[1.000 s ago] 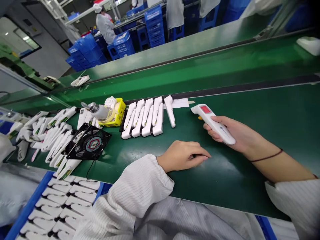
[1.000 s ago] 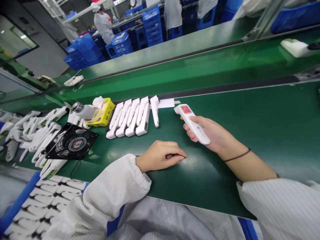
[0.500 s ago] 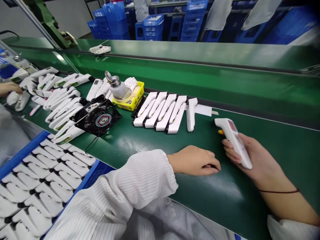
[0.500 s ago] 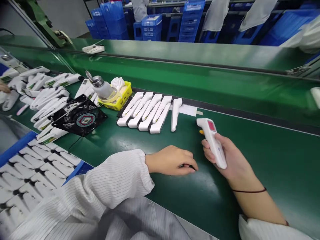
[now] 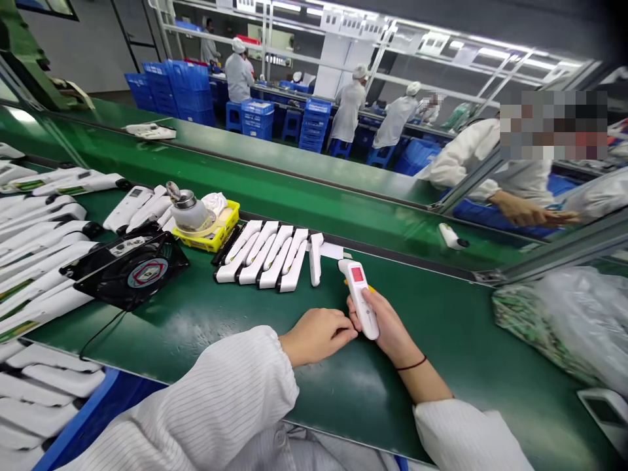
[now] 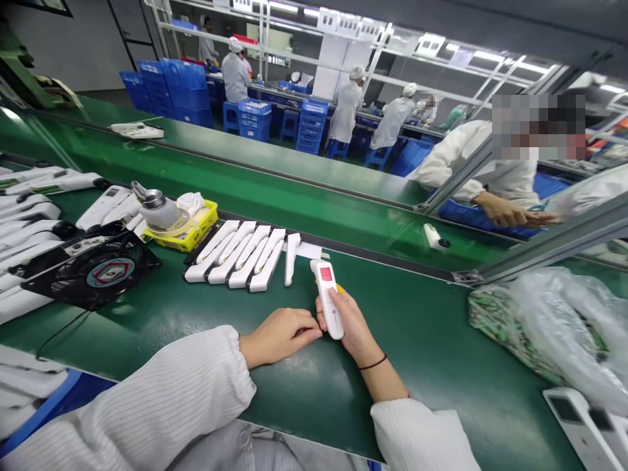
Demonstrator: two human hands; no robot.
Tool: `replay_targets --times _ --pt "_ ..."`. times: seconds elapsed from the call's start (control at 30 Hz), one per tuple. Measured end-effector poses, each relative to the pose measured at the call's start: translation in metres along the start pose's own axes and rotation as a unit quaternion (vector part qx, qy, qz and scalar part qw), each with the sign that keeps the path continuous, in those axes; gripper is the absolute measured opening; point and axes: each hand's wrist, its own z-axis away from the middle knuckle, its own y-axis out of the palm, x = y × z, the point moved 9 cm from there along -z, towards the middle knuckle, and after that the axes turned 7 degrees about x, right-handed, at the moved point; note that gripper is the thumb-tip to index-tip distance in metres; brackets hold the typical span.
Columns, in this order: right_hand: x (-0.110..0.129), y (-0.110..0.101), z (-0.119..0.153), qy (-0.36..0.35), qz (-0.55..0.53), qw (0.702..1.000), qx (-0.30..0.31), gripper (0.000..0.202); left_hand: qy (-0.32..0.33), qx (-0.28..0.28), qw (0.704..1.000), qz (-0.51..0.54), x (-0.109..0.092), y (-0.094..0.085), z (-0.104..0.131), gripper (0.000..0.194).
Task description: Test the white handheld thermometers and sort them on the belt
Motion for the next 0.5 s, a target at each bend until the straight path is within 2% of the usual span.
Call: replay_targets --times 0.1,0.17,0.27,0.4,0.5 --pt "0.006 0.006 0.004 -0.027 0.0 1.0 0.016 0.026 -0.048 -0.117 0.988 0.084 0.014 -0.018 0.005 0.023" --pt "0.004 0.012 0.007 -0.024 0.029 0.999 0.032 0.027 -0.051 -0.166 0.973 0.152 0.02 -0.026 0.007 0.038" --pt "-0.007 0.019 0.012 0.0 0.095 0.995 0.042 0.036 -0.002 -0.173 0.953 0.251 0.019 -0.031 0.003 0.07" --pt "-0.016 0.011 0.018 0.026 0.186 0.982 -0.025 0.047 0.036 -0.15 0.923 0.353 0.017 -0.032 -0.001 0.078" --pt "-0.018 0.012 0.019 0.039 0.174 0.984 -0.026 0.056 0.037 -0.134 0.901 0.412 0.018 -0.029 -0.004 0.085"
